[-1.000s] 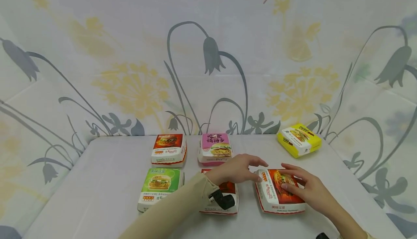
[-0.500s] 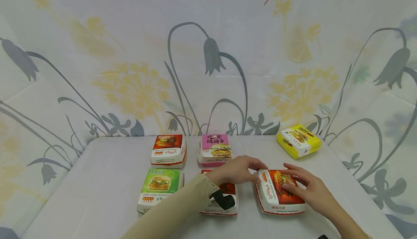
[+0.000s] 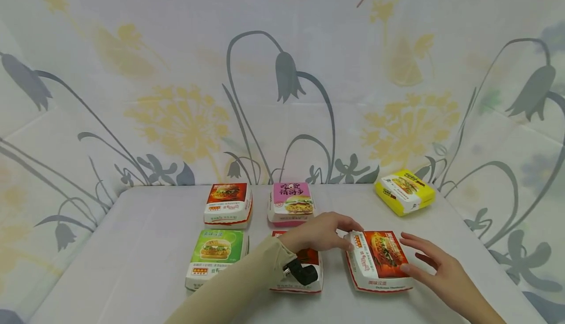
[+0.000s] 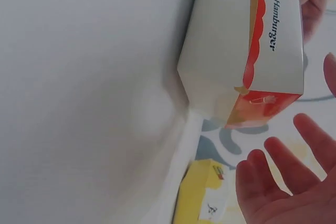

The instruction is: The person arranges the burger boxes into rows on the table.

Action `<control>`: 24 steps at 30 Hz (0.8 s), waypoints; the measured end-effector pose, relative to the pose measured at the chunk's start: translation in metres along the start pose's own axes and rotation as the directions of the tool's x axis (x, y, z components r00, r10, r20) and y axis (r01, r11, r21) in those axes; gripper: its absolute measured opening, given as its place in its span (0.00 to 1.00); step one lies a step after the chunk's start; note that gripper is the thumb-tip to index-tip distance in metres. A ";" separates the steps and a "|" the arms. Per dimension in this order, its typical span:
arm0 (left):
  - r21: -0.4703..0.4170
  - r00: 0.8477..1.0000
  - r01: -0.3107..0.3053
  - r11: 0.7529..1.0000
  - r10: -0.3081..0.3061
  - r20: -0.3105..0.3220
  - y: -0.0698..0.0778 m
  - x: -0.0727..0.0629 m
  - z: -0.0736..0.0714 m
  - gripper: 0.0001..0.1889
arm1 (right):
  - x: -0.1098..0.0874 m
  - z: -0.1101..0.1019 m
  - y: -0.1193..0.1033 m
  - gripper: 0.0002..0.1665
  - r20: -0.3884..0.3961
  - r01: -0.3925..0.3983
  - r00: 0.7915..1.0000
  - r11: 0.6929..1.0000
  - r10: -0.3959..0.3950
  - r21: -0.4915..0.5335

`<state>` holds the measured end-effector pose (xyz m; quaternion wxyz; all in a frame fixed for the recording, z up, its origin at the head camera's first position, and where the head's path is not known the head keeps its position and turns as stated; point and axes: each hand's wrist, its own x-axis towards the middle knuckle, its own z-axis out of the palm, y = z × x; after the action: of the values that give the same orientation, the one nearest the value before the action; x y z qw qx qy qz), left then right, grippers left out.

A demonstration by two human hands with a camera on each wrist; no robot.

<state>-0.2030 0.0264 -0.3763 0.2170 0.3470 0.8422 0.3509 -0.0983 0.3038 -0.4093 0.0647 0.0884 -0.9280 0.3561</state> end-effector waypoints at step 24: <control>-0.031 1.000 0.001 1.000 -0.001 0.007 0.000 0.000 0.001 0.20 | -0.007 0.003 0.005 0.32 0.012 0.059 0.998 0.998 -0.059 0.011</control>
<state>-0.2027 0.0266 -0.3770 0.2256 0.3445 0.8361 0.3624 -0.0931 0.3064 -0.4159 0.0689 0.1184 -0.9235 0.3583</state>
